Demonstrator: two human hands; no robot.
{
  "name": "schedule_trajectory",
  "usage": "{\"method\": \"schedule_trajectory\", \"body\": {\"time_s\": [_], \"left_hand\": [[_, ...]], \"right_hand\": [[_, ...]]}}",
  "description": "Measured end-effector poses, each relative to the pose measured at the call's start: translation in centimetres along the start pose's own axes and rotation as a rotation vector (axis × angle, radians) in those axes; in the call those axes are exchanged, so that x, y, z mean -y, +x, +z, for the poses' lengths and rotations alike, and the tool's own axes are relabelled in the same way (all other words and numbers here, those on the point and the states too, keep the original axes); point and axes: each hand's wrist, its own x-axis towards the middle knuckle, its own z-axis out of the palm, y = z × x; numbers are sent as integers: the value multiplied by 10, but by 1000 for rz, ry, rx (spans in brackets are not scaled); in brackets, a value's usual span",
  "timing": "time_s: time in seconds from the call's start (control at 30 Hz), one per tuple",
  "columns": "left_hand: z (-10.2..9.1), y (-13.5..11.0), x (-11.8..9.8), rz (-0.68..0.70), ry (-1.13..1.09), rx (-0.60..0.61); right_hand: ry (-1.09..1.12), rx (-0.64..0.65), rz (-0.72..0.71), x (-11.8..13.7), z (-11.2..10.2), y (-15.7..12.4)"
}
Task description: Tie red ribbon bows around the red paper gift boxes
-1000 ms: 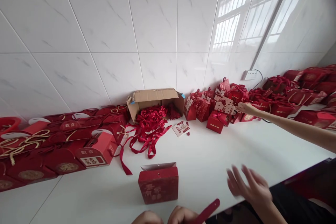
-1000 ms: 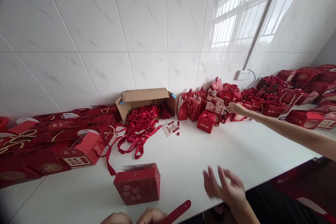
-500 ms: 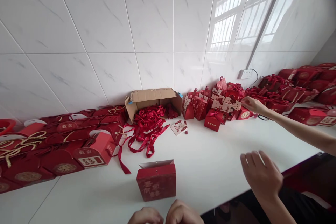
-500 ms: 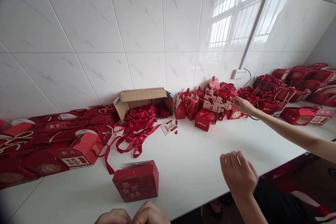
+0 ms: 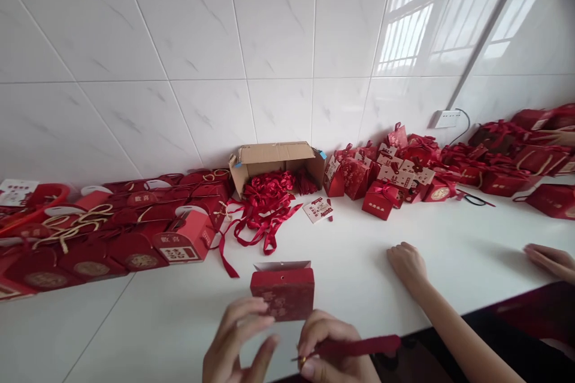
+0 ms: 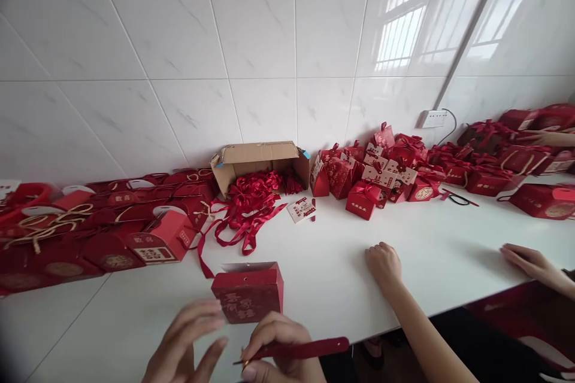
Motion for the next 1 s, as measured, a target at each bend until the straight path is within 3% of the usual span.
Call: {"method": "schedule_trajectory", "body": {"time_s": [0.07,0.17,0.27,0.33,0.5,0.7,0.77,0.9,1.0], "left_hand": [[-3,5,11,-117,82,-126],[-4,12,28,-250,194,-88],[-1,17,42,-324,228,23],[2,18,48,-343,150,27],[17,19,48,-362,-168,30],[37,14,43,-527,-356,-61],[36,13,43,-493,-311,-52],[27,16,42,-346,-153,93],[23,19,40,-368,-170,101]], "right_hand": [[10,94,7,13,36,-18],[14,140,9,20,62,-28],[-126,33,-85,8,62,-22],[-206,-4,-118,-5,59,-15],[-92,129,-86,-25,66,-5],[-104,138,-83,-25,84,-4],[-105,122,-81,-26,88,-5],[-76,48,-83,-30,94,-6],[-116,11,-99,-32,96,-5]]}}
